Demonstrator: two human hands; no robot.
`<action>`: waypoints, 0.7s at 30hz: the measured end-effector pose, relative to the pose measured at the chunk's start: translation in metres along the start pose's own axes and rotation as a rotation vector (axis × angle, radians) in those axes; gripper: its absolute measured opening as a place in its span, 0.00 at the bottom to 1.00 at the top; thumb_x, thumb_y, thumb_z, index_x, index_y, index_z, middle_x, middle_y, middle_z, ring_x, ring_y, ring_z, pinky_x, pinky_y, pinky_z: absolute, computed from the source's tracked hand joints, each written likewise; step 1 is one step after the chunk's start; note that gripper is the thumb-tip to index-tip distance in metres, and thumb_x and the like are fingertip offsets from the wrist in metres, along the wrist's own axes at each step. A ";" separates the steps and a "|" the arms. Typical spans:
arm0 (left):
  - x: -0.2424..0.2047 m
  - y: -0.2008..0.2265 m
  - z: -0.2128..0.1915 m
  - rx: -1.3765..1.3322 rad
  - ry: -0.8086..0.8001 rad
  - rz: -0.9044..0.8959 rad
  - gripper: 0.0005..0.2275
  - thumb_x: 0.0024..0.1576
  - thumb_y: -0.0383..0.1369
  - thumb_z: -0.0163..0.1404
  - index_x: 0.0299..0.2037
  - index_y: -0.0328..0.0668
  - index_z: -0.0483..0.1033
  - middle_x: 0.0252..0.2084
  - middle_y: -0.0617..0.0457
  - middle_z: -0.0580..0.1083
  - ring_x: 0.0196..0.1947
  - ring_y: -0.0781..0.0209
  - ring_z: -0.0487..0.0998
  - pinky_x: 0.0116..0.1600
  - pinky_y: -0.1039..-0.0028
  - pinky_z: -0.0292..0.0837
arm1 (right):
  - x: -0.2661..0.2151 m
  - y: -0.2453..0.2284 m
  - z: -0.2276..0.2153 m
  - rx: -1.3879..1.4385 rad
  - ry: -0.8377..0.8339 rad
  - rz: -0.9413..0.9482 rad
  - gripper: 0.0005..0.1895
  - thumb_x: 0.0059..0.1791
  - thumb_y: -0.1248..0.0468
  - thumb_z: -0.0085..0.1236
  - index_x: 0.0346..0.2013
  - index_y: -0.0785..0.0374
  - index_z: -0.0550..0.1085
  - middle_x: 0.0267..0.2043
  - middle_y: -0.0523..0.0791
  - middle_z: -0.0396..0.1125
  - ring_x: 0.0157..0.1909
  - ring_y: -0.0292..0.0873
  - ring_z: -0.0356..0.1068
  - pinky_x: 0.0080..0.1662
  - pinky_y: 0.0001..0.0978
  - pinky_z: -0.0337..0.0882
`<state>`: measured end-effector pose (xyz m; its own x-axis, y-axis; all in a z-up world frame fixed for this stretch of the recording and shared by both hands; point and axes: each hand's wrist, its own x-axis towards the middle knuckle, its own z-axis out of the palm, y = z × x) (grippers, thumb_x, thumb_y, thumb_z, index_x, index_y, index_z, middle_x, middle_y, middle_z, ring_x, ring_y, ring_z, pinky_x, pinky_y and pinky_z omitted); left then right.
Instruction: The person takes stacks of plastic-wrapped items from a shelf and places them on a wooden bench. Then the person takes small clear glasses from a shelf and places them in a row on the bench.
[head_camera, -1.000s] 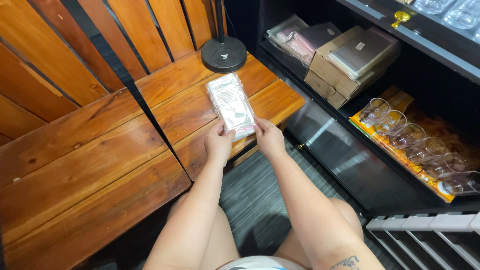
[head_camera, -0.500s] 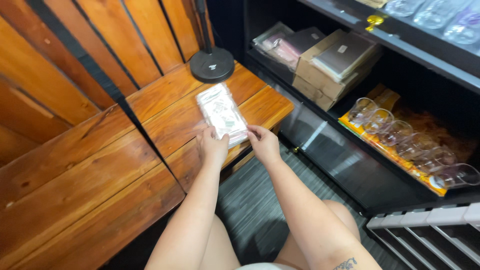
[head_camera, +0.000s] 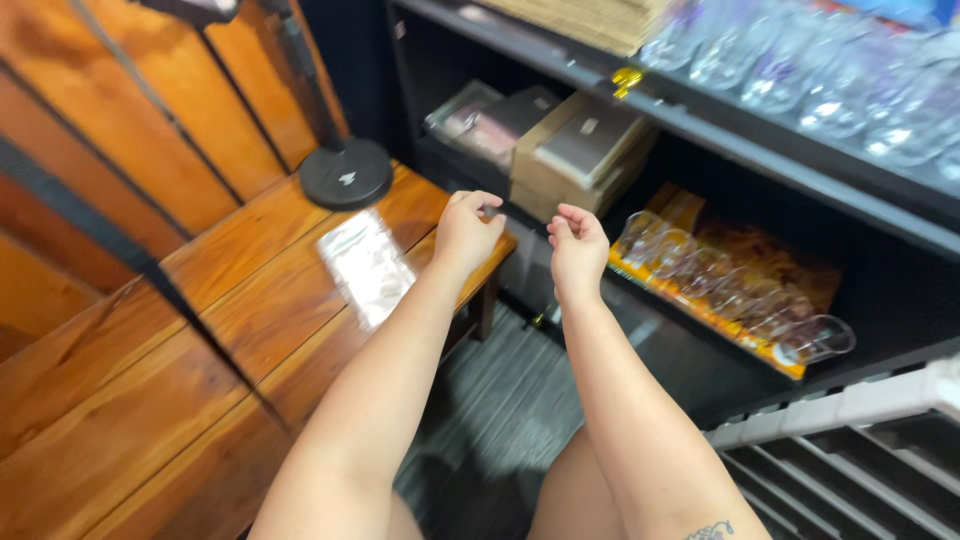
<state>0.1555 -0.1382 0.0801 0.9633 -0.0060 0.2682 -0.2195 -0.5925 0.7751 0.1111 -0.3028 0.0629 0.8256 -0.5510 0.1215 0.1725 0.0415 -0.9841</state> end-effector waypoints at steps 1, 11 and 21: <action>0.013 0.003 0.007 -0.006 -0.004 0.014 0.11 0.52 0.36 0.61 0.46 0.58 0.82 0.49 0.59 0.74 0.50 0.63 0.81 0.57 0.72 0.76 | 0.008 -0.007 -0.003 0.001 0.012 -0.011 0.11 0.53 0.71 0.56 0.50 0.61 0.78 0.40 0.45 0.74 0.40 0.34 0.75 0.43 0.22 0.78; 0.056 0.079 0.022 -0.251 -0.130 -0.170 0.30 0.55 0.34 0.59 0.70 0.39 0.66 0.70 0.39 0.62 0.67 0.51 0.71 0.70 0.65 0.70 | 0.037 -0.034 -0.002 0.138 0.078 0.084 0.29 0.51 0.75 0.50 0.69 0.68 0.64 0.44 0.47 0.70 0.43 0.36 0.75 0.50 0.32 0.81; 0.071 0.077 0.040 -0.259 -0.203 -0.154 0.33 0.56 0.31 0.57 0.72 0.32 0.60 0.70 0.39 0.63 0.69 0.53 0.69 0.73 0.65 0.66 | 0.051 -0.012 0.005 0.154 0.085 0.099 0.29 0.51 0.73 0.56 0.68 0.70 0.65 0.52 0.53 0.71 0.53 0.42 0.76 0.54 0.37 0.80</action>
<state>0.2129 -0.2162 0.1357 0.9934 -0.1078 0.0387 -0.0767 -0.3754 0.9237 0.1540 -0.3274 0.0819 0.7952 -0.6063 0.0068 0.1782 0.2229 -0.9584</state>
